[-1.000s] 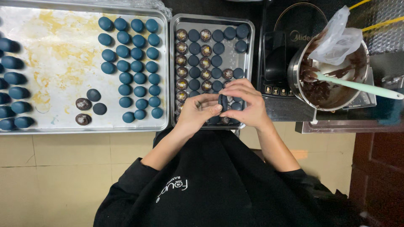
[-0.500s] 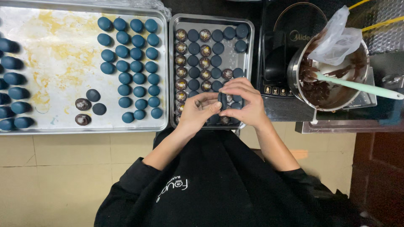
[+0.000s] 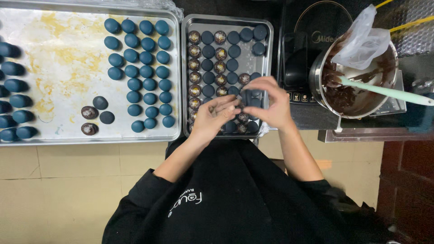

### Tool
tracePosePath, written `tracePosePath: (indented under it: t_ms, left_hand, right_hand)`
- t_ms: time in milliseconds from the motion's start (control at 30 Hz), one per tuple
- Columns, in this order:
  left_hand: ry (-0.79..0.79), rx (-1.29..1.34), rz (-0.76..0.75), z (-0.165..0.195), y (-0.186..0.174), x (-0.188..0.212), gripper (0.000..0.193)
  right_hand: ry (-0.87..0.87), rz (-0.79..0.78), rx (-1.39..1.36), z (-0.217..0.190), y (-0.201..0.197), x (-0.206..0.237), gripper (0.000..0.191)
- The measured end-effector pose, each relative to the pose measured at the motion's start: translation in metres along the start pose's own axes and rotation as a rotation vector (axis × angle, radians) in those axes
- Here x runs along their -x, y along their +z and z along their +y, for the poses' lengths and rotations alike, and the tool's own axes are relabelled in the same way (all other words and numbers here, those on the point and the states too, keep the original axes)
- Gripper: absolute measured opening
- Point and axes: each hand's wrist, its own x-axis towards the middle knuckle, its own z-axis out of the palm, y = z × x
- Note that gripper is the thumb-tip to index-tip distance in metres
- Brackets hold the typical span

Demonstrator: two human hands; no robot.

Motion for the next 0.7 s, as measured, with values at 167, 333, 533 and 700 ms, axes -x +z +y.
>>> tracePosePath:
  t_ms: [167, 333, 533, 700]
  left_hand:
    - [-0.027, -0.085, 0.029, 0.012, -0.014, 0.007, 0.049]
    - [-0.036, -0.055, 0.036, 0.011, -0.019, 0.012, 0.048]
    - [-0.018, -0.038, 0.071, 0.009, -0.029, 0.016, 0.046]
    - [0.002, -0.028, 0.075, 0.005, -0.032, 0.016, 0.042]
  right_hand:
    - [0.187, 0.124, 0.464, 0.061, -0.020, -0.021, 0.050]
    - [0.172, 0.002, 0.794, 0.125, -0.007, -0.035, 0.051]
    - [0.095, -0.044, 0.891, 0.157, -0.003, -0.035, 0.050]
    - [0.077, -0.060, 0.896, 0.156, -0.003, -0.037, 0.047]
